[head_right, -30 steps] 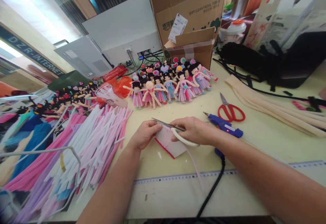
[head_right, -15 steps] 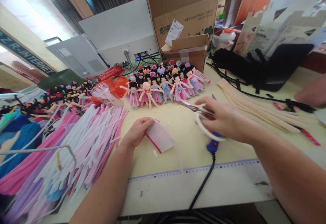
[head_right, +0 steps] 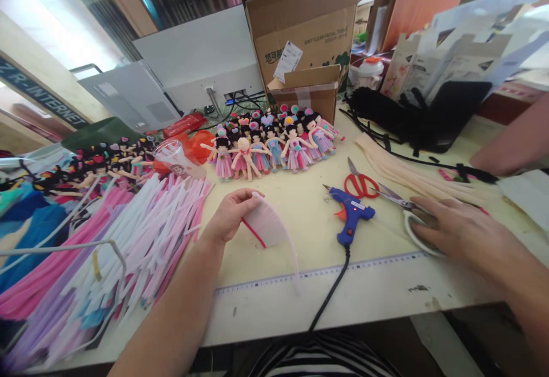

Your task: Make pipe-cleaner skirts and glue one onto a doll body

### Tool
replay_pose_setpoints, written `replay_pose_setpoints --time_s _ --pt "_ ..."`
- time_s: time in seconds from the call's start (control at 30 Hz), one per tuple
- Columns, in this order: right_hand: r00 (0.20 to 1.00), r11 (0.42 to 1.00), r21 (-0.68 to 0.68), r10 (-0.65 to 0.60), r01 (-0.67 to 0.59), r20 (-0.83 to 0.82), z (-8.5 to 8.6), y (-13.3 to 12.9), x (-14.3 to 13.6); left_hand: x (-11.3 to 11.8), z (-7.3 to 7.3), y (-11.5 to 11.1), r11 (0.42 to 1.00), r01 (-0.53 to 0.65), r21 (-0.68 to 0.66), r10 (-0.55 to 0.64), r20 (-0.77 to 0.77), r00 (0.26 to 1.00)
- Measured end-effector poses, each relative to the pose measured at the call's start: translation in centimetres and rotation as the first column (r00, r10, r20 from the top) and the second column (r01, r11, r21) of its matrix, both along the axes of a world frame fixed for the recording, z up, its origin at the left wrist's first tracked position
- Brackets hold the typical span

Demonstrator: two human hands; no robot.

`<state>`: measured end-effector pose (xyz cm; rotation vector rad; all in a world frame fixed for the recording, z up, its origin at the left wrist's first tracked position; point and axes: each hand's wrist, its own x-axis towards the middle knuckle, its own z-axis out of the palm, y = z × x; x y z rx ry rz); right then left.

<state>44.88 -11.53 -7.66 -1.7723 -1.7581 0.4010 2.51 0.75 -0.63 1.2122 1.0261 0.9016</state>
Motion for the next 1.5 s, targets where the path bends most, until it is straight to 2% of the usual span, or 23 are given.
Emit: replay_pose_setpoints --time_s 0.07,0.1,0.2,0.27,0.3,0.37,0.43,0.5,0.6,0.77,0.9,1.0,1.03,1.1,1.17,1.23,1.27,1.37,1.5 --pt "0.961 0.991 0.065 -0.132 0.12 0.244 2.0 -0.1 -1.1 0.1 0.5 -0.2 1.0 -0.002 0.011 0.002 0.002 1.0" --pt "0.939 0.984 0.098 -0.171 0.148 0.299 3.4 -0.1 -2.1 0.1 0.7 -0.3 1.0 0.001 0.016 -0.001 0.003 1.0" --pt "0.958 0.971 0.161 -0.208 0.178 0.198 7.6 -0.1 -7.4 0.4 1.4 -0.6 0.999 0.02 0.026 -0.021 0.012 1.0" --pt "0.999 0.998 0.039 -0.043 0.042 0.026 9.2 0.3 -11.7 0.7 1.8 -0.7 0.999 0.029 0.024 -0.03 0.025 0.999" --pt "0.996 0.997 -0.05 0.049 -0.053 -0.08 9.4 0.6 -13.8 0.9 1.9 -0.8 0.999 0.029 0.021 -0.03 0.034 0.999" --pt "0.955 0.958 -0.177 0.183 -0.227 -0.232 9.1 1.4 -17.6 1.2 2.1 -1.1 1.0 0.023 0.021 -0.024 0.059 0.998" --pt "0.923 0.929 -0.218 0.225 -0.299 -0.311 8.0 2.3 -20.2 1.4 2.2 -1.5 0.999 0.019 0.025 -0.021 0.085 0.996" --pt "0.897 0.914 -0.216 0.251 -0.343 -0.365 6.9 3.2 -21.6 1.2 2.2 -1.8 0.999 0.023 0.028 -0.026 0.095 0.995" --pt "0.864 0.898 -0.226 0.255 -0.378 -0.433 6.0 4.0 -22.1 0.5 2.0 -2.1 0.999 0.042 0.003 -0.042 0.084 0.996" --pt "0.843 0.904 -0.149 0.301 -0.402 -0.445 5.8 4.1 -22.2 -0.4 1.6 -2.2 0.998 0.053 -0.033 -0.05 0.067 0.996" --pt "0.784 0.881 -0.216 0.234 -0.421 -0.575 5.5 3.6 -22.6 -0.7 1.1 -2.3 0.992 0.023 -0.127 -0.008 0.117 0.993" --pt "0.775 0.84 -0.288 0.221 -0.46 -0.593 5.6 4.1 -22.7 -1.2 0.7 -2.2 0.98 0.007 -0.2 0.014 0.105 0.994" --pt "0.785 0.831 -0.302 0.233 -0.467 -0.573 5.8 4.6 -22.6 -1.5 0.5 -2.0 0.979 -0.005 -0.203 0.025 0.094 0.995" --pt "0.853 0.863 -0.276 0.278 -0.424 -0.441 6.2 6.2 -22.5 -2.3 0.3 -1.5 0.981 -0.05 -0.187 0.066 0.082 0.994" --pt "0.942 0.93 -0.162 0.311 -0.329 -0.128 6.5 8.4 -22.5 -3.1 0.1 -1.0 0.98 -0.102 -0.17 0.117 0.082 0.99" --pt "0.928 0.946 -0.095 0.322 -0.309 0.187 6.3 10.7 -23.1 -3.9 0.0 -0.4 0.977 -0.14 -0.161 0.154 0.08 0.985" --pt "0.909 0.944 -0.096 0.329 -0.315 0.256 6.1 11.8 -23.5 -4.3 -0.1 -0.2 0.976 -0.155 -0.154 0.168 0.079 0.983" --pt "0.871 0.932 -0.135 0.362 -0.336 0.333 5.1 13.9 -25.1 -5.3 -0.1 0.1 0.971 -0.201 -0.126 0.212 0.082 0.974" --pt "0.824 0.913 -0.18 0.408 -0.367 0.393 4.3 13.9 -26.6 -5.8 0.0 0.1 0.965 -0.241 -0.104 0.252 0.105 0.962"
